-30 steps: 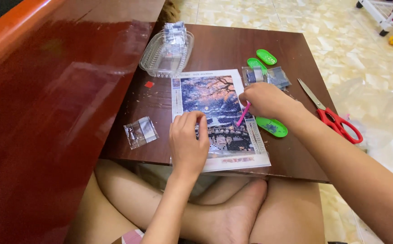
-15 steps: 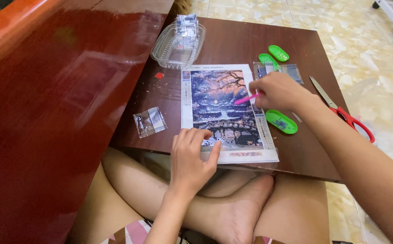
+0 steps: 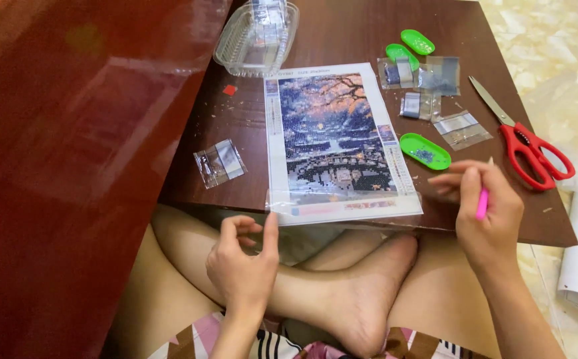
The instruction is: The person performs diamond painting by picking up small resin beads from a dish with a pen tool and placing them onto a coded adhesive canvas. The person also adjusts the canvas and plastic film covering it, and handles packages of beads.
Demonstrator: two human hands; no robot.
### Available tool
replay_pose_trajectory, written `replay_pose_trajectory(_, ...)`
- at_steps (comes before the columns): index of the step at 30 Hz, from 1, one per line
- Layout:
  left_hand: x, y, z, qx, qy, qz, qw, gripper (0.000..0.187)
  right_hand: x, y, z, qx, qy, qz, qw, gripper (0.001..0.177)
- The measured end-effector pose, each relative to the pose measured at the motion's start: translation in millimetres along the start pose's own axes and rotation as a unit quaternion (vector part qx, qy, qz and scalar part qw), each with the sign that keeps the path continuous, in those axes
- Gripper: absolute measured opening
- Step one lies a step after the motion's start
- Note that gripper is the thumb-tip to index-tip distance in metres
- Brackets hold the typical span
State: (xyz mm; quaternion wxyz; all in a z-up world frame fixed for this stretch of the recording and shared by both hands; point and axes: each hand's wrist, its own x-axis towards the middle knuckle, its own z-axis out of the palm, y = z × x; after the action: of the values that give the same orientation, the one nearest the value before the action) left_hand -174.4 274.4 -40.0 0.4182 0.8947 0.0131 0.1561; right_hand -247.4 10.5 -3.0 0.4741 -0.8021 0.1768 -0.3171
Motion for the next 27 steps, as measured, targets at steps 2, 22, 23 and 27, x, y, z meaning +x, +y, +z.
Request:
replay_pose_trajectory(2,5,0,-2,-0.011,-0.088,-0.048,0.995,0.033,-8,-1,0,-0.033,0.005,-0.016,0.999,0.015)
replay_pose_trajectory(22,16,4,-6,-0.231,-0.239,-0.155,0.93,0.019,-27,-2,0,-0.067,0.018,0.003,0.998,0.012)
replay_pose_trajectory(23,16,4,-7,-0.222,-0.251,-0.173,0.926,0.02,-29,-1,0,-0.063,0.017,0.0,0.998,0.012)
replay_pose_trajectory(27,15,23,-32,-0.13,-0.352,-0.264,0.889,0.033,-33,-2,1,-0.057,0.016,0.005,0.998,0.013)
